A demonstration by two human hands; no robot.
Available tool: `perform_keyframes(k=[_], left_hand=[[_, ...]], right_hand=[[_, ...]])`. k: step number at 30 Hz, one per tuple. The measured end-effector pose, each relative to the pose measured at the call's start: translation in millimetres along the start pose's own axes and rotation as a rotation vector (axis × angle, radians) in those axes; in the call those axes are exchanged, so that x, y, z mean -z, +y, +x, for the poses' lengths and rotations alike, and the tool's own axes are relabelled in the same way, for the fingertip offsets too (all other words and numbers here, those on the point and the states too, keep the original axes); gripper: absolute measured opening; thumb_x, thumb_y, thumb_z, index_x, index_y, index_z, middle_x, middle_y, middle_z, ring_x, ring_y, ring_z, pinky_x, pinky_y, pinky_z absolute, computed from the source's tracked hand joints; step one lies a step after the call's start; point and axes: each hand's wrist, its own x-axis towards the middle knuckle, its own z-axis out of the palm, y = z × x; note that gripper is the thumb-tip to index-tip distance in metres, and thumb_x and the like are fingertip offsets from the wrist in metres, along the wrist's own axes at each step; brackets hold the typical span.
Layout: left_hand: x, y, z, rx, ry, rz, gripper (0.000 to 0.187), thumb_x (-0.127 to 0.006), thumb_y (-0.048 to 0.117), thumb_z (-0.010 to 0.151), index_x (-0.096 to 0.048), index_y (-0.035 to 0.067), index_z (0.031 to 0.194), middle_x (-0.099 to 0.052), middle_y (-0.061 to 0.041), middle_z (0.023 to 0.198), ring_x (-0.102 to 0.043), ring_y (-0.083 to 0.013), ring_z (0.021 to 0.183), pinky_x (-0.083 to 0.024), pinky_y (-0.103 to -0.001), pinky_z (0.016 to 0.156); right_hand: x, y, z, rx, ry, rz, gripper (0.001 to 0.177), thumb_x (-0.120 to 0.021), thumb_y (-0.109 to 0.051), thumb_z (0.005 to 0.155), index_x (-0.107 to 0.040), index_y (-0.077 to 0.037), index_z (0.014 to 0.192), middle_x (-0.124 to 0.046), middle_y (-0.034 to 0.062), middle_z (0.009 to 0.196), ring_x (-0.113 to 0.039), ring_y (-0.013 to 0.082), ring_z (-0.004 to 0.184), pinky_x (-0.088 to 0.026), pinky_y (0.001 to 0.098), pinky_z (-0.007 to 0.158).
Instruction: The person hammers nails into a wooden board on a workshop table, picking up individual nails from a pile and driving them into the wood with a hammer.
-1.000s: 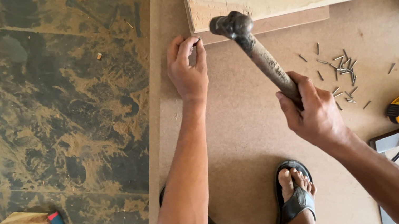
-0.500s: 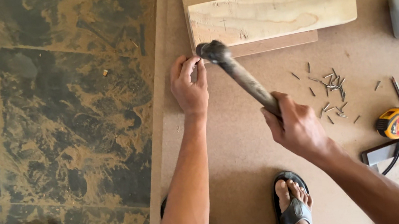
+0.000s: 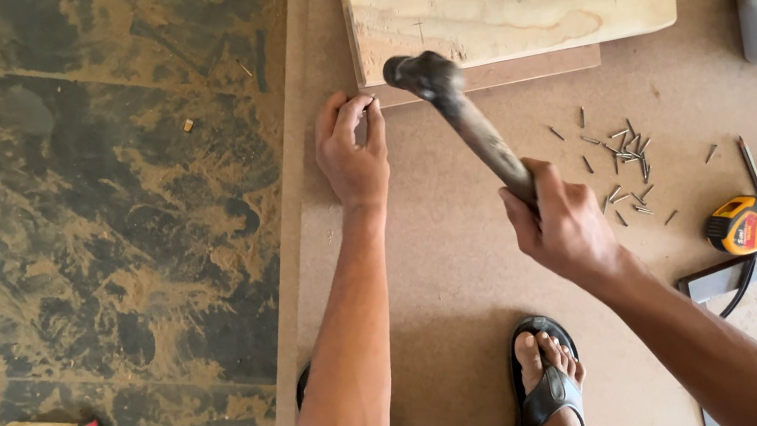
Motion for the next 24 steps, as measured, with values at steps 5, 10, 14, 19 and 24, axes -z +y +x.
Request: perform_keyframes(k=[5, 10, 14, 19, 24], left_hand=[[-1.4, -3.3, -4.2, -0.024, -0.009, 0.038, 0.01, -0.076, 0.01, 0.094, -0.076, 0.004, 0.103, -0.07, -0.01, 0.113, -0.071, -0.0224, 0.096, -0.059, -0.033, 0.085], [-1.5, -1.4, 0.0, -0.035, 0.024, 0.055, 0.012, -0.077, 0.01, 0.092, -0.076, 0.004, 0.103, -0.07, -0.013, 0.115, -0.071, -0.0244, 0.097, -0.059, -0.036, 0.086], [-0.5, -3.6, -2.9, -0.081, 0.028, 0.048, 0.011, -0.077, 0.01, 0.093, -0.076, 0.003, 0.103, -0.07, -0.013, 0.114, -0.072, -0.0264, 0.098, -0.059, -0.035, 0.086], [6.5, -2.5, -11.3, -0.105, 0.001, 0.04, 0.013, -0.069, 0.007, 0.097, -0.066, 0.003, 0.109, -0.065, -0.013, 0.114, -0.064, -0.0291, 0.106, -0.053, -0.041, 0.094], [24.1, 4.0, -48.9, -0.108, -0.059, 0.3, 0.018, -0.069, 0.009, 0.092, -0.06, 0.009, 0.108, -0.061, -0.012, 0.106, -0.055, -0.0334, 0.106, -0.039, -0.05, 0.094]], right_hand=[[-11.5, 0.2, 0.0, 0.149, 0.131, 0.098, 0.021, -0.056, -0.007, 0.11, -0.046, 0.011, 0.116, -0.065, 0.0158, 0.076, -0.063, 0.0168, 0.051, -0.05, 0.0289, 0.039], [-11.8, -10.1, 18.7, -0.172, -0.205, -0.024, 0.028, -0.062, -0.013, 0.1, -0.053, 0.01, 0.113, -0.061, 0.0143, 0.057, -0.059, 0.0254, 0.04, -0.047, 0.0385, 0.036], [-1.3, -20.5, 9.1, -0.148, -0.124, 0.042, 0.028, -0.063, -0.01, 0.1, -0.053, 0.012, 0.113, -0.062, 0.0128, 0.056, -0.06, 0.0234, 0.037, -0.047, 0.0391, 0.032], [1.0, -20.1, -7.0, 0.183, 0.31, 0.142, 0.025, -0.056, -0.003, 0.106, -0.043, 0.014, 0.117, -0.066, 0.0157, 0.075, -0.066, 0.0226, 0.055, -0.052, 0.0355, 0.046], [-18.8, -8.8, 15.5, -0.044, -0.034, 0.052, 0.027, -0.064, -0.008, 0.1, -0.049, 0.012, 0.11, -0.062, 0.0159, 0.062, -0.063, 0.0294, 0.047, -0.049, 0.0406, 0.041]])
